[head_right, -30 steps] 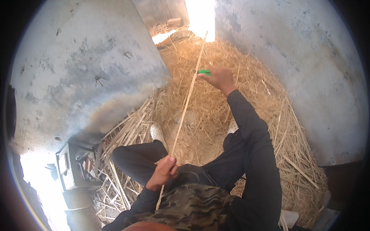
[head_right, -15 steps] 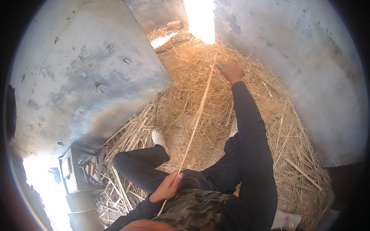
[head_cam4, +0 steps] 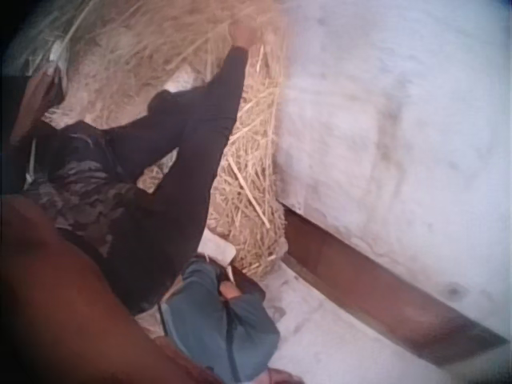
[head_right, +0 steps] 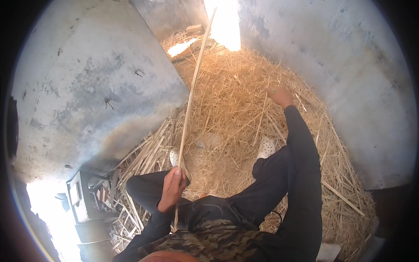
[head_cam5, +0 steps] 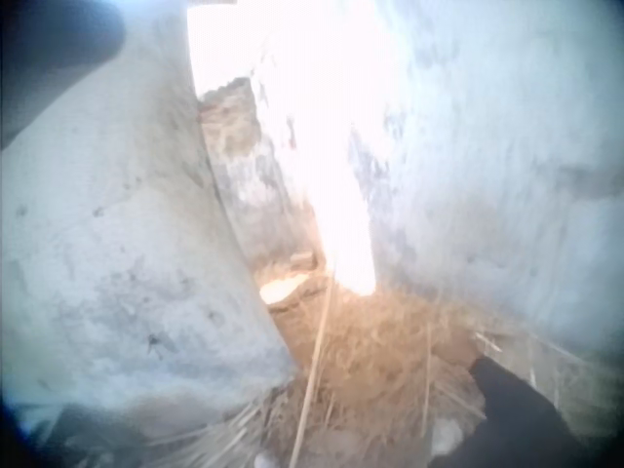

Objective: The person sits cross-legged on a straw-covered floor and uses a green utility knife to peel the outer layer off a long, thin wooden stick. They hold the stick with their left hand and scrape the blade along its length with their right hand, repeating the motion to remove the bark.

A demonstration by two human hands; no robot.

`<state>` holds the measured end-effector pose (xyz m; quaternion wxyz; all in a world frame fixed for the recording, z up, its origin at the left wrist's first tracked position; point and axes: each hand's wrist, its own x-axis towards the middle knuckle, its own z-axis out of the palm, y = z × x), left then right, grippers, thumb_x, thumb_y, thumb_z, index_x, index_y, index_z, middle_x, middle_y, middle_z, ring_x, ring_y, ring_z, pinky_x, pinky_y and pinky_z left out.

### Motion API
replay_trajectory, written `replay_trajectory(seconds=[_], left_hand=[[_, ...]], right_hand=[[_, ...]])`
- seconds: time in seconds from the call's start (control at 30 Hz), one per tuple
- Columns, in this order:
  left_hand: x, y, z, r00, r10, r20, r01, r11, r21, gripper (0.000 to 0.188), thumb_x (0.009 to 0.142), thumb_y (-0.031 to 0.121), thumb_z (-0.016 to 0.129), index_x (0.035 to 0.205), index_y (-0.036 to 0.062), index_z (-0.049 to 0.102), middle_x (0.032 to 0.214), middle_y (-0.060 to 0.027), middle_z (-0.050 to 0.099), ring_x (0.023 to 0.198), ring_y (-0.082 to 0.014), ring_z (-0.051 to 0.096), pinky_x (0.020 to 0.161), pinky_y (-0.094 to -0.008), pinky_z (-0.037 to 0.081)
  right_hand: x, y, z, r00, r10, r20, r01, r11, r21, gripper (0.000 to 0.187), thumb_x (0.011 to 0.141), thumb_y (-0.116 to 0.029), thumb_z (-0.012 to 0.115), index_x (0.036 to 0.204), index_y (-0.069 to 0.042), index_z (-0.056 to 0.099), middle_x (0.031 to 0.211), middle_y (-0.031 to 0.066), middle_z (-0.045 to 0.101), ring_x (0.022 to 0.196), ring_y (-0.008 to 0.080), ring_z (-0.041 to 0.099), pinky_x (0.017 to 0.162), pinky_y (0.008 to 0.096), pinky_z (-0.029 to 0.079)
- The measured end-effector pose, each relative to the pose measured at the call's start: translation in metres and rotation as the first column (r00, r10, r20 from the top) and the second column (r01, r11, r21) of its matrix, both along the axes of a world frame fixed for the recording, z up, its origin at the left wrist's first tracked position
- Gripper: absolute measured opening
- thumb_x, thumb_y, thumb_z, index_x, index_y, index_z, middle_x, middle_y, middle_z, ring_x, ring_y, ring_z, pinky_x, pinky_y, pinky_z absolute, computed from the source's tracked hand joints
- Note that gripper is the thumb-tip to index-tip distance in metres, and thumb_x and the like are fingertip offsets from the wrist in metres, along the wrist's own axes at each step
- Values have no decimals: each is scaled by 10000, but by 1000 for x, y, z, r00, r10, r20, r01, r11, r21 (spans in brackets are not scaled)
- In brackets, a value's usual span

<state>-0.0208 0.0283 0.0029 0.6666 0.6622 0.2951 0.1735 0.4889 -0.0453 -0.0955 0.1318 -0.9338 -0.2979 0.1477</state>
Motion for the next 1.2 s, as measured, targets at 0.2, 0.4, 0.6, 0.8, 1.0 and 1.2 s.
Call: replay_trajectory(seconds=[0.2,0.4,0.6,0.8,1.0,1.2], left_hand=[[56,4,-4,995,-9,97,-8,986,168,287,1029,253,405,835,52,471,610,40,385,537,-44,358,487,-225,295],[68,-5,-21,994,-51,93,35,986,163,281,1021,267,437,872,41,512,586,51,386,525,-36,349,475,-232,290],[54,-8,-28,990,-97,105,96,995,20,309,1025,297,425,1104,18,531,584,87,346,490,-7,292,444,-192,231],[69,2,-12,983,-58,174,90,979,-184,341,1021,271,437,1230,9,499,571,80,341,466,-16,297,427,-189,234],[79,21,-3,944,22,330,112,918,-380,307,1025,236,408,1184,-7,508,534,58,325,414,-41,262,422,-210,242],[84,23,11,939,74,336,72,913,-401,260,1030,238,394,1076,11,511,519,53,323,392,-53,250,411,-226,239]], right_hand=[[-143,46,81,756,590,-284,-88,521,849,559,929,-592,471,712,-87,574,540,-65,331,485,71,372,462,265,338],[-208,62,97,552,673,-492,261,421,869,238,903,-252,672,801,-55,584,535,-57,389,435,45,347,404,226,262],[-197,77,90,489,673,-555,399,393,828,248,919,-251,650,757,-103,534,539,-86,385,426,20,321,395,212,251],[-194,84,83,631,573,-523,319,423,848,315,903,-349,653,745,-97,549,555,-68,406,446,41,355,417,220,283],[-197,64,90,858,497,131,-435,568,699,663,825,-719,510,617,-91,556,487,10,433,416,164,441,423,355,351],[-226,44,82,742,483,464,-669,570,477,702,767,-772,502,538,-111,561,447,93,488,412,274,533,404,399,374]])
